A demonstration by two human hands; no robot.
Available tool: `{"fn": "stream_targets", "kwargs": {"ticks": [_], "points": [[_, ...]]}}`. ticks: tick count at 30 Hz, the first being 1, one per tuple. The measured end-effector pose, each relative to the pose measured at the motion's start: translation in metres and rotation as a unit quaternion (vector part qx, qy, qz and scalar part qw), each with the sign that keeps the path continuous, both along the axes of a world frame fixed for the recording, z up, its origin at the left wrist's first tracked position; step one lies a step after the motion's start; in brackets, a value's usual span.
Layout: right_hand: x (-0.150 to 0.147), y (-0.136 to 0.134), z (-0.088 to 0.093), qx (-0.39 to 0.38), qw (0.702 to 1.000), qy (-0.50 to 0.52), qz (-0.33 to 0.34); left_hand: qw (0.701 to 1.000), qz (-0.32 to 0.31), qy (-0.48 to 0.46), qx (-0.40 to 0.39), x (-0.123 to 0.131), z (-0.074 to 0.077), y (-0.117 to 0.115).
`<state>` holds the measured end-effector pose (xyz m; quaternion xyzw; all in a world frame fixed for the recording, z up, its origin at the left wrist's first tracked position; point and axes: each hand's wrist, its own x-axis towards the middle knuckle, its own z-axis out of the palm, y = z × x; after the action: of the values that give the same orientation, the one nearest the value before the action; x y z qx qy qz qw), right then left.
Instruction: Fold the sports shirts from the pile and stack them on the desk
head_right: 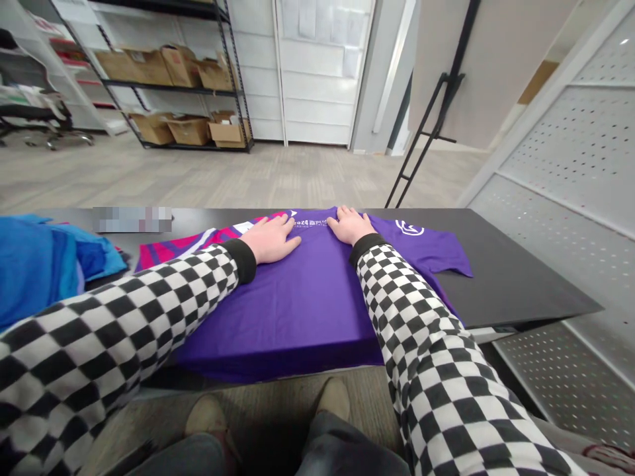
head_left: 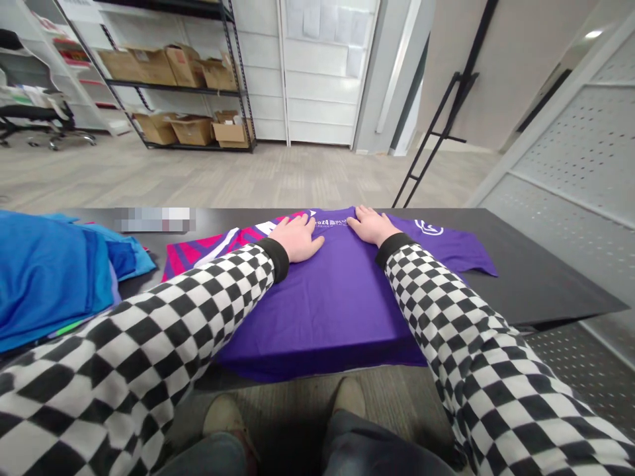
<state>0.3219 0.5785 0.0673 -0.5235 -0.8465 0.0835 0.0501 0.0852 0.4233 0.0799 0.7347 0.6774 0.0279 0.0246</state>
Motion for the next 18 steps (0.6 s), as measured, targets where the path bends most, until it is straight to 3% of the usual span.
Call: {"fn": "stream_targets", "kwargs": {"ticks": [6, 10, 13, 18], "points": [[0.001, -0.004, 0.002, 0.002, 1.0, -0.002, 0.013, 0.997, 0.044, -0.014, -0.064, -0.077, -0.008, -0.038], [0.002, -0.003, 0.001, 0.002, 1.0, 0.003, 0.012, 0.992, 0.091, -0.023, -0.084, -0.119, -0.008, -0.043], [0.003, -0.002, 0.0, 0.002, 1.0, 0.004, 0.011, 0.992, 0.091, -0.022, -0.085, -0.125, -0.006, -0.039], [0.005, -0.001, -0.003, 0.02, 1.0, 0.003, 0.014, 0.996, 0.088, 0.019, -0.014, -0.108, 0.004, -0.049]]}}
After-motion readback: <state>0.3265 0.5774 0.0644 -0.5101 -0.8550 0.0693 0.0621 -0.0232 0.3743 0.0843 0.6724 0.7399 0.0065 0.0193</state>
